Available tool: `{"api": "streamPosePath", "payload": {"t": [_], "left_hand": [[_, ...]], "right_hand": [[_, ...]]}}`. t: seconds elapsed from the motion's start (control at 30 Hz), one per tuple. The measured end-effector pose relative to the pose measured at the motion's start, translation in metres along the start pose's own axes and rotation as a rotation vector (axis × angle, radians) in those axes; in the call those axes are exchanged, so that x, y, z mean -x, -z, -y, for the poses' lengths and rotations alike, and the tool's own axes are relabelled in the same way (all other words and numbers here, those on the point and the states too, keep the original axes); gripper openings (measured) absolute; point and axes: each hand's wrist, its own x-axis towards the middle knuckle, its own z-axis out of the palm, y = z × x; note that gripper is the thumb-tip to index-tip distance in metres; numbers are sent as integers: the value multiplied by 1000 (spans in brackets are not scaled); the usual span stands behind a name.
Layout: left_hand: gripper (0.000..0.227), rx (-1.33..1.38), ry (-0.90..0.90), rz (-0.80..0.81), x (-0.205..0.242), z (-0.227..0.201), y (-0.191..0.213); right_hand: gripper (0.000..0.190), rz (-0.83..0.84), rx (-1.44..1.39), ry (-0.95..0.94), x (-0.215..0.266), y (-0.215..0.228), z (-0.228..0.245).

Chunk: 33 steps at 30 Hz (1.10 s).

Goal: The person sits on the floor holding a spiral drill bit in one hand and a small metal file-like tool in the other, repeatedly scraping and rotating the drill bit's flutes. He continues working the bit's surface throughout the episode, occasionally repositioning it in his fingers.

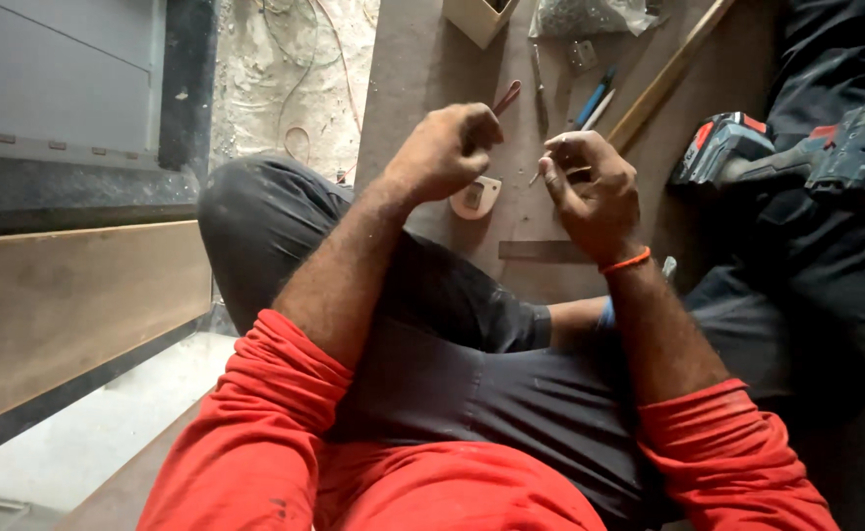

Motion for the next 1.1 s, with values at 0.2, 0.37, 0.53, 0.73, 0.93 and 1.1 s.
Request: {"api": "streamPosePath", "payload": {"t": [0.2,0.37,0.53,0.73,0.93,1.1], "left_hand": [[22,81,24,201,5,-23,-3],[26,70,26,281,7,-32,-7],[28,-31,77,335,4,-27,-9],[32,102,4,198,3,-28,6],[34,117,100,41,-4,-14,1],[26,-2,-123,-135,-3,3,-11]], "right_hand": [[16,89,104,-7,2,-2,-3],[17,110,58,38,1,-3,16],[17,137,-141,-27,2,-3,17],[18,10,91,-93,-5,5,0],[33,34,482,114,-11,-4,-46],[35,-33,598,194,-29,-20,-63]]}}
